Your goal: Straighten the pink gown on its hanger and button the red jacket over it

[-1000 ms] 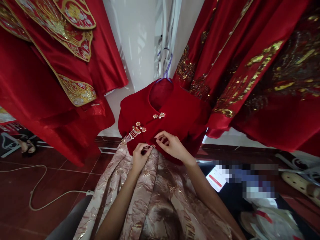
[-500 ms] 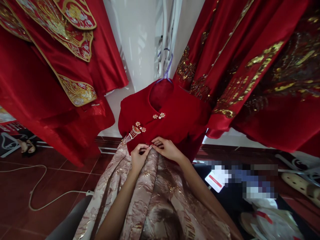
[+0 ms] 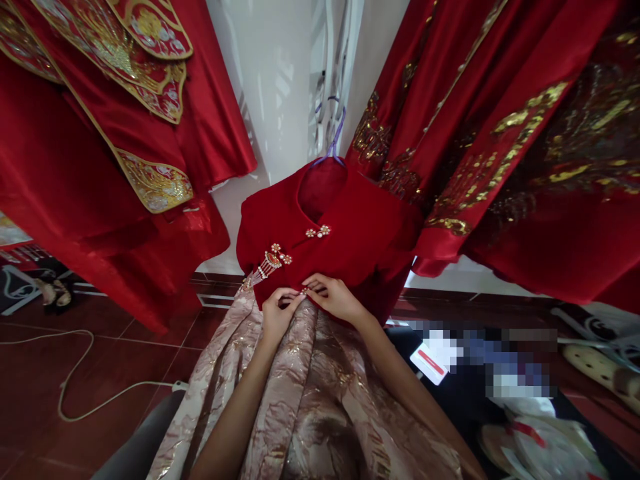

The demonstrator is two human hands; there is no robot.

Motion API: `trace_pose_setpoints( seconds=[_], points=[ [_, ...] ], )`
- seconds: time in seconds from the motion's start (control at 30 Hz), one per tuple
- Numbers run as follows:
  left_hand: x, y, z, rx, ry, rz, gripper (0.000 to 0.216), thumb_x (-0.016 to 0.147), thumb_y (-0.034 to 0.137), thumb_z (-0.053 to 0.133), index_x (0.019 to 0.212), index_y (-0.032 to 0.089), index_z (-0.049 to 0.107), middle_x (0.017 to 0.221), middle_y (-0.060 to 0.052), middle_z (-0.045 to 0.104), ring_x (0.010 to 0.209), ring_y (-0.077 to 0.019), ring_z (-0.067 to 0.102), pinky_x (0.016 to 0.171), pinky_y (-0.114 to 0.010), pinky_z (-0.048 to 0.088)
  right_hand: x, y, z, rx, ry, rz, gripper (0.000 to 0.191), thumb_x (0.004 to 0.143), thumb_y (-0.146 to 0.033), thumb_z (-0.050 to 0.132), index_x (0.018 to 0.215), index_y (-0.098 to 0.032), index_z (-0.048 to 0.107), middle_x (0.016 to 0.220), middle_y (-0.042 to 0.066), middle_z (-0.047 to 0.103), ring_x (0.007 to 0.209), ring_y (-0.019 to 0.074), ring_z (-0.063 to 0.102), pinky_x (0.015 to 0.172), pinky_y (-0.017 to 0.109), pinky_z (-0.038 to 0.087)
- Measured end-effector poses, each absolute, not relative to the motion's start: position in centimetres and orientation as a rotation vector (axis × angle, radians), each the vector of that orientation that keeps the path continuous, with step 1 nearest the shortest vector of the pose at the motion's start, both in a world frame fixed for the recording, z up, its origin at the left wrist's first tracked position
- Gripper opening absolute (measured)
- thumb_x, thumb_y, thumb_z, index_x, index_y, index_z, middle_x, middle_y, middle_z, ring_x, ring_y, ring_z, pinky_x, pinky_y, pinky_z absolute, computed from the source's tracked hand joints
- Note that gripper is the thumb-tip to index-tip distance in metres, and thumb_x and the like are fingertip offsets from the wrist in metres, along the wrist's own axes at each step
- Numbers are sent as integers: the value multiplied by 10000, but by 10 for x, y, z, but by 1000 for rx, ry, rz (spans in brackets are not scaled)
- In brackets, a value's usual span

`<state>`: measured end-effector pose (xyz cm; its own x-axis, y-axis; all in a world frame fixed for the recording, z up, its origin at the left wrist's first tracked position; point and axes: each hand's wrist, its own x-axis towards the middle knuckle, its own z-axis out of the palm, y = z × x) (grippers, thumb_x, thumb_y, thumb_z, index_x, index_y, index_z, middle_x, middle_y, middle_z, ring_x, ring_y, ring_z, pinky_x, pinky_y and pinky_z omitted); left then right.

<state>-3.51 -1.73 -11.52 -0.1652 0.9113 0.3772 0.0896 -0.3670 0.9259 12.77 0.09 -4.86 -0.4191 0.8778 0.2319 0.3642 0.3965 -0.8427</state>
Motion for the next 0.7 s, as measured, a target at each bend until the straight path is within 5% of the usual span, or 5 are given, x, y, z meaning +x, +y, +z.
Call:
trace_pose_setpoints(
  seconds=[0.7],
  points=[
    [-33, -19, -103, 1222, 1028, 1543, 310, 647, 405, 749, 761, 144, 626, 698, -21, 659, 626, -117, 624, 630, -245, 536, 129, -1, -46, -1037, -1937, 1030, 193, 731, -193, 598, 924, -180, 615, 817, 23, 674, 743, 124, 646, 726, 267, 544]
  ],
)
